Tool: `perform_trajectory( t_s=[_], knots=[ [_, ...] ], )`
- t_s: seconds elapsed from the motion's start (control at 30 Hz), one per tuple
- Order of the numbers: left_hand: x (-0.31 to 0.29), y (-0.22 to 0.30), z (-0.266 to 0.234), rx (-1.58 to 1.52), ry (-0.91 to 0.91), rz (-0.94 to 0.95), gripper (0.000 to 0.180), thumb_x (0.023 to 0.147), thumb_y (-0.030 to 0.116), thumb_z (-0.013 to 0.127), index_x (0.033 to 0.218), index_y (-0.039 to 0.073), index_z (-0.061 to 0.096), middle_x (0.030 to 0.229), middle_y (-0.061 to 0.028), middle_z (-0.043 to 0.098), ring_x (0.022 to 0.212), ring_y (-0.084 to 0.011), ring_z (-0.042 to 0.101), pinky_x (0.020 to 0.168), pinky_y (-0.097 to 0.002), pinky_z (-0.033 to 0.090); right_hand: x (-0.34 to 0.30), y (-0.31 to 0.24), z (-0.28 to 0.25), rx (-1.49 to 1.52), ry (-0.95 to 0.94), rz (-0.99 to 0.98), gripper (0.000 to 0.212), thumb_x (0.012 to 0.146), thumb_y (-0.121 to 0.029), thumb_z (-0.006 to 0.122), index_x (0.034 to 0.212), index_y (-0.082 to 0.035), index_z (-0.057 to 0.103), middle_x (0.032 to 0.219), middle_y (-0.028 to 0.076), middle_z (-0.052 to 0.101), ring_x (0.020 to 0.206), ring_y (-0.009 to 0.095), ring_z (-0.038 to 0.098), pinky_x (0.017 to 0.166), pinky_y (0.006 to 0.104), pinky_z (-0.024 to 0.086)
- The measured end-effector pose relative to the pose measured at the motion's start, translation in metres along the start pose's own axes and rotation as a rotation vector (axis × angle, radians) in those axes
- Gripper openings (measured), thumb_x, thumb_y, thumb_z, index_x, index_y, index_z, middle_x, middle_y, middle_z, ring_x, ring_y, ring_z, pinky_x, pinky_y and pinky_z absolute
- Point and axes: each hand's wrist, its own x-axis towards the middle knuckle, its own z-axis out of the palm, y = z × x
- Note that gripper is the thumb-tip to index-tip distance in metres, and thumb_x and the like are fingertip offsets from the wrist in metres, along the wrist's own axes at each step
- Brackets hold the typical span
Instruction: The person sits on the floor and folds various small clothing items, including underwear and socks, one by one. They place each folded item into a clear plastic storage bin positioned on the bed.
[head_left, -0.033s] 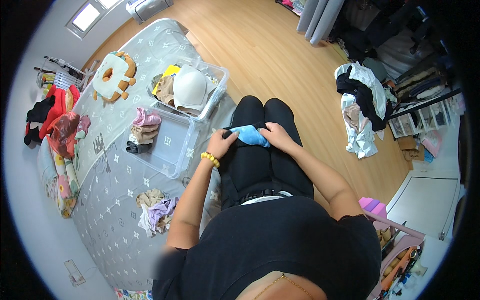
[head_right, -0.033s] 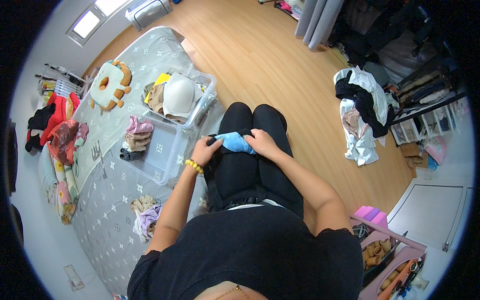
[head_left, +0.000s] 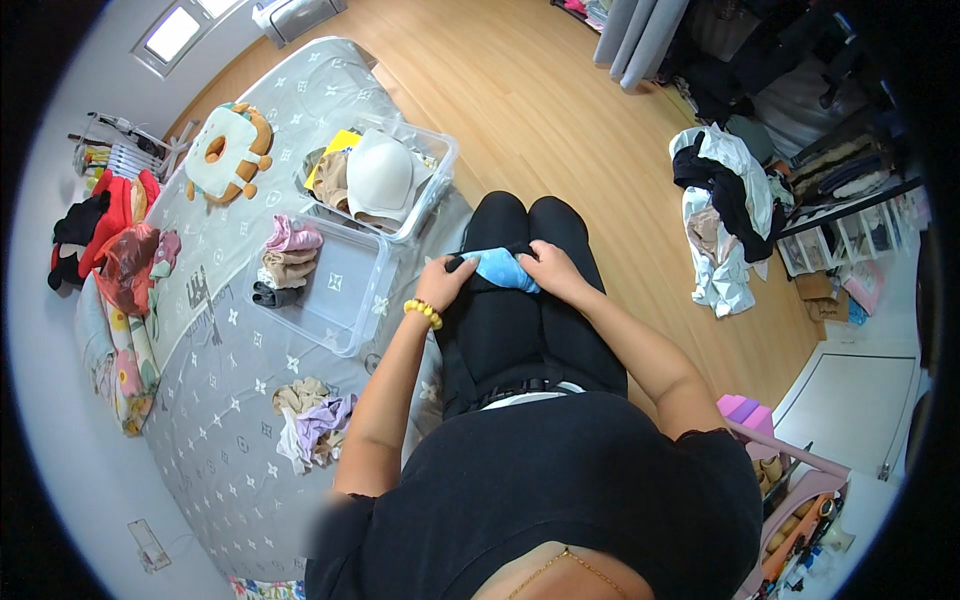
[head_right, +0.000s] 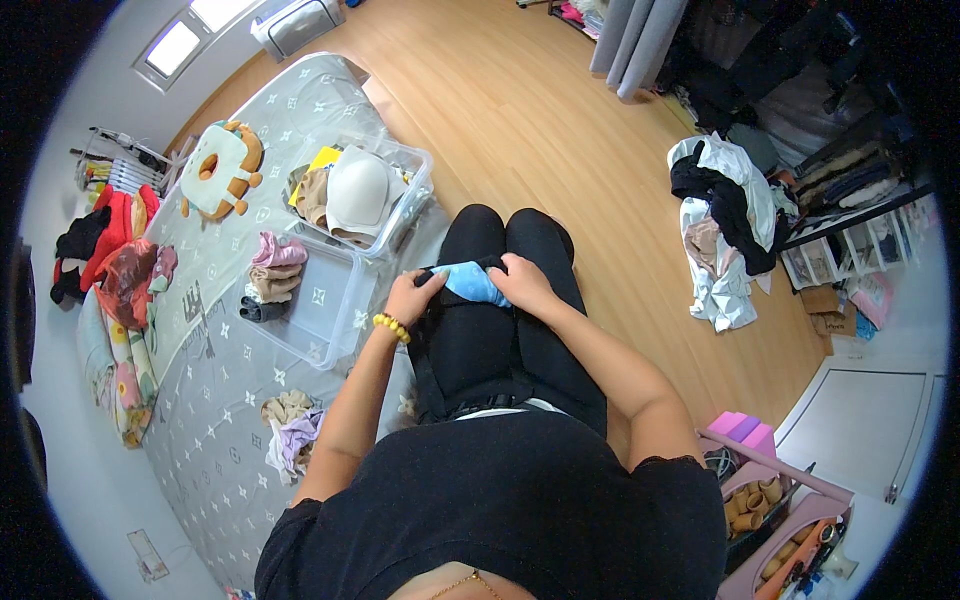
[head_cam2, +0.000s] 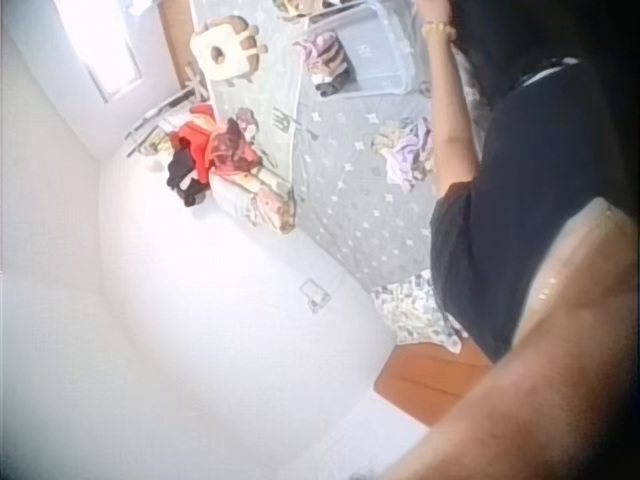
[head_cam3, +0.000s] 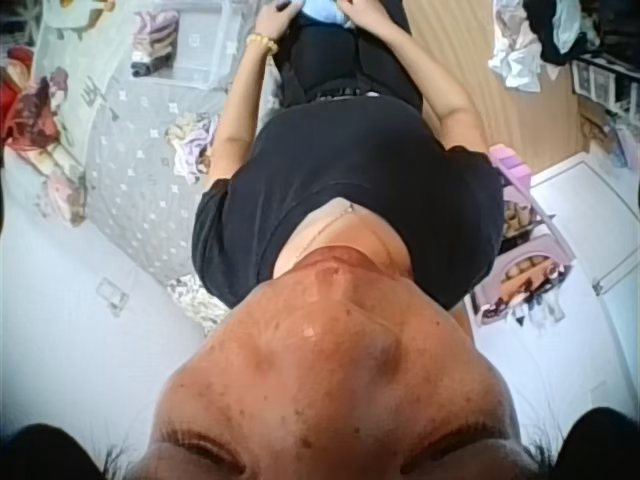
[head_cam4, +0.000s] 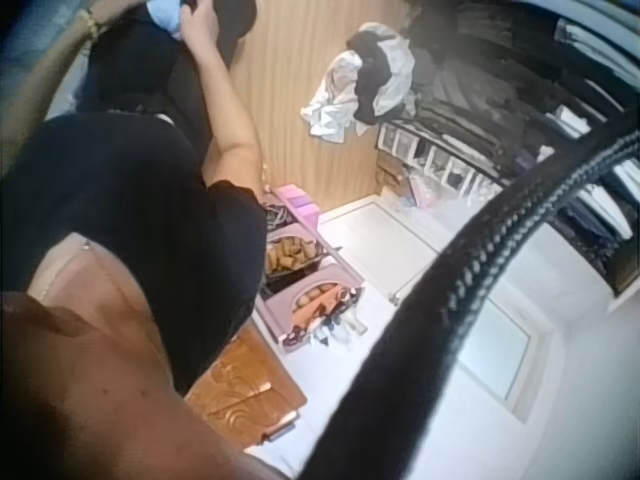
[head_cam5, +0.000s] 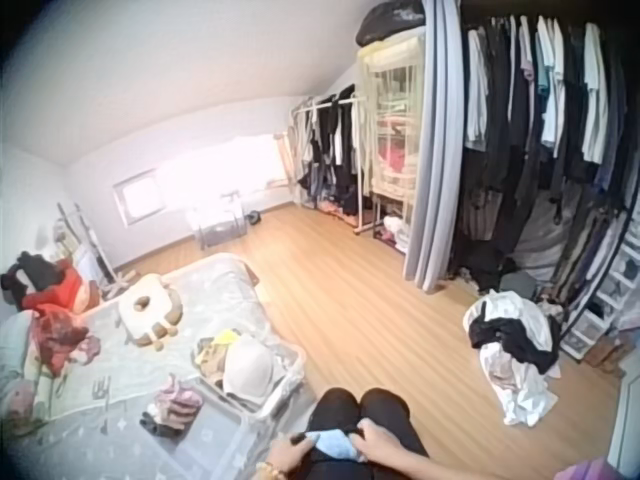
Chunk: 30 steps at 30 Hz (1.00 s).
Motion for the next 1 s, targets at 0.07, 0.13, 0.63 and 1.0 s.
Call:
perform_trajectory(
  t_s=[0.07, 0.13, 0.63, 1.0],
  knots=[
    [0.022, -0.018, 0.013, 0.092, 0.192, 0.086, 0.062, 0.082, 0.051, 0.070, 0.101, -0.008, 0.066, 0.092, -0.0262, 0.068, 0.085, -0.0360, 0.067, 0.078, -0.0421, 0.051, -0.001, -0.004, 0.005, -0.138, 0.174, -0.045, 0.031, 0.086, -0.028, 0.062, 0.099, -0.001, 0.059, 0.098, 0.022, 0.064, 0.084, 0.040, 0.061, 0.079, 0.0458, 0.050],
    [0.022, -0.022, 0.019, 0.106, 0.283, 0.081, 0.063, 0.083, 0.051, 0.070, 0.104, -0.008, 0.064, 0.094, -0.0267, 0.067, 0.086, -0.0373, 0.066, 0.079, -0.0422, 0.051, -0.003, -0.009, 0.004, -0.225, 0.238, -0.180, 0.034, 0.087, -0.023, 0.060, 0.115, -0.004, 0.056, 0.117, 0.022, 0.058, 0.102, 0.039, 0.058, 0.092, 0.0451, 0.048],
    [-0.031, -0.037, -0.008, -0.628, -0.230, 0.278, 0.042, 0.100, 0.042, 0.048, 0.119, 0.007, 0.063, 0.124, -0.0076, 0.059, 0.119, -0.0180, 0.051, 0.102, -0.0350, 0.039, -0.048, -0.035, -0.026, -0.084, -0.166, -0.758, 0.030, 0.075, -0.022, 0.078, 0.095, -0.008, 0.061, 0.104, 0.009, 0.060, 0.099, 0.031, 0.056, 0.092, 0.0406, 0.042],
    [-0.001, -0.037, 0.018, -0.208, 0.033, 0.200, 0.051, 0.079, 0.022, 0.081, 0.117, -0.002, 0.057, 0.113, -0.0129, 0.061, 0.099, -0.0156, 0.058, 0.087, -0.0305, 0.049, -0.049, 0.003, -0.006, -0.129, 0.191, -0.204, 0.050, 0.085, -0.022, 0.069, 0.127, -0.002, 0.049, 0.123, 0.023, 0.052, 0.109, 0.038, 0.056, 0.095, 0.0429, 0.046]
  ],
)
